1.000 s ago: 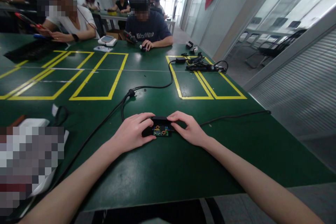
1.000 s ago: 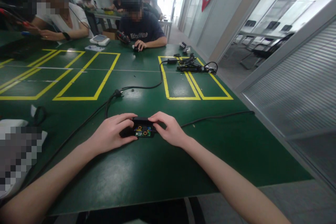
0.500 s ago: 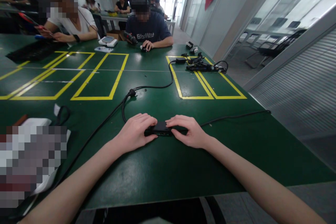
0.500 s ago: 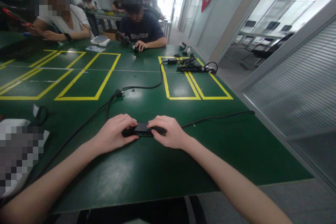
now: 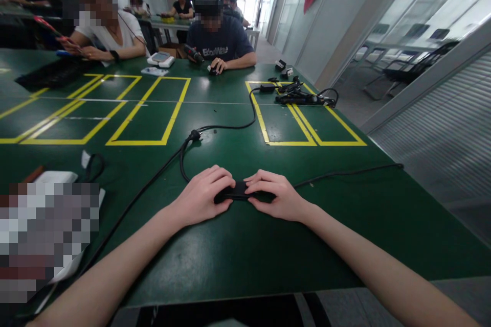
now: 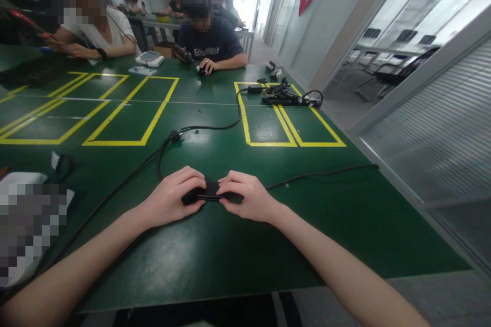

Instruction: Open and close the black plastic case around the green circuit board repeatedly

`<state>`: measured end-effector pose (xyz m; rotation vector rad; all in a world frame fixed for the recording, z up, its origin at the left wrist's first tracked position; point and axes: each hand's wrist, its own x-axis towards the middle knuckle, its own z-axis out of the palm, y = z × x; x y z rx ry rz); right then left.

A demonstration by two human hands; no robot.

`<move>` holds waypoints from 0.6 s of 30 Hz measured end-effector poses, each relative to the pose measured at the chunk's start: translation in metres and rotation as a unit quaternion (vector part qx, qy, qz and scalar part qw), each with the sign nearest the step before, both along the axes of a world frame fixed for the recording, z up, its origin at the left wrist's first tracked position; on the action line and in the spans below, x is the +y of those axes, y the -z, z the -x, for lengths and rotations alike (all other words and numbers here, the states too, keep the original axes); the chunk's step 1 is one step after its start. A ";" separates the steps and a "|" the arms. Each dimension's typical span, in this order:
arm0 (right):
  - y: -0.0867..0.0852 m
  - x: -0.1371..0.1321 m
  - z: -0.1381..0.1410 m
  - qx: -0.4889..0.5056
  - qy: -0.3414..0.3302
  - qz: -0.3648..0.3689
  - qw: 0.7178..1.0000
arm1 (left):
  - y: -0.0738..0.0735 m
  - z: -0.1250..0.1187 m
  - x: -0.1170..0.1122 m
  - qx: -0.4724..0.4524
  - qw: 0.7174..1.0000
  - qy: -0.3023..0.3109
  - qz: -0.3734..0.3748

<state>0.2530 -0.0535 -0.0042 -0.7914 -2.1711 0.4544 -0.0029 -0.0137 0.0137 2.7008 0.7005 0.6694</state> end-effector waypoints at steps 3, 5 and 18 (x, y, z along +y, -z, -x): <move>0.000 -0.001 0.000 -0.034 0.004 0.017 0.999 | 0.001 0.000 0.003 0.008 1.000 -0.009 0.018; -0.001 -0.002 0.001 -0.071 0.024 0.013 0.997 | 0.000 0.001 0.004 0.017 0.999 -0.019 0.034; -0.006 -0.007 0.006 -0.214 0.073 -0.038 0.973 | -0.001 -0.008 0.000 0.127 0.991 -0.026 -0.014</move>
